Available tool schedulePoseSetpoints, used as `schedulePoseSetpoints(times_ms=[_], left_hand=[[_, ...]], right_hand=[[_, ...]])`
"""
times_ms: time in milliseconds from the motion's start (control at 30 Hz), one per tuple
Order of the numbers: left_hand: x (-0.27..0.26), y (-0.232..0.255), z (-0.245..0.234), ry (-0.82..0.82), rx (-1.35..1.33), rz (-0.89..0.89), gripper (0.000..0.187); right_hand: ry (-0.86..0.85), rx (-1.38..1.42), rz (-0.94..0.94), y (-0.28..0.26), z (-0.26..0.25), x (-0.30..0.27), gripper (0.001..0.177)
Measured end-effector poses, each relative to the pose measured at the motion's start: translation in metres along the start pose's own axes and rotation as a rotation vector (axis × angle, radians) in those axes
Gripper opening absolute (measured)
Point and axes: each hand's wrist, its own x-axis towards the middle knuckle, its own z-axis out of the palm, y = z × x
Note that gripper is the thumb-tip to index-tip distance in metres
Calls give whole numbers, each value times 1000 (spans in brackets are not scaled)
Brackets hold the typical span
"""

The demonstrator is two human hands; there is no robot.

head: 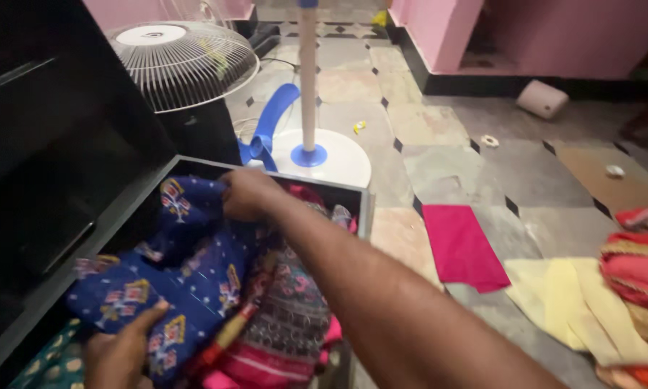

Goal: The person folds clothes and places them into a storage chest.

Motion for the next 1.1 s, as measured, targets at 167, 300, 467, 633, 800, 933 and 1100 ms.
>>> schedulePoseSetpoints(times_ms=[167, 300, 467, 633, 800, 933, 1100], left_hand=[[27, -30, 3, -121, 77, 115, 47], [26, -25, 14, -88, -52, 37, 46], [15, -23, 31, -105, -46, 28, 50], [-14, -12, 50, 344, 531, 199, 78], [-5, -18, 56, 289, 1150, 978, 64], [48, -17, 63, -137, 1452, 1058, 81], [69, -33, 66, -276, 1500, 781, 93]], right_hand=[[63, 97, 223, 8, 19, -10, 36], [131, 215, 22, 20, 15, 3, 46], [293, -41, -91, 23, 33, -6, 46], [455, -223, -305, -24, 47, -34, 55], [-279, -229, 85, -36, 40, -33, 103], [-485, -254, 9, 2, 47, -14, 119], [-461, -246, -157, 36, 79, -1, 124]])
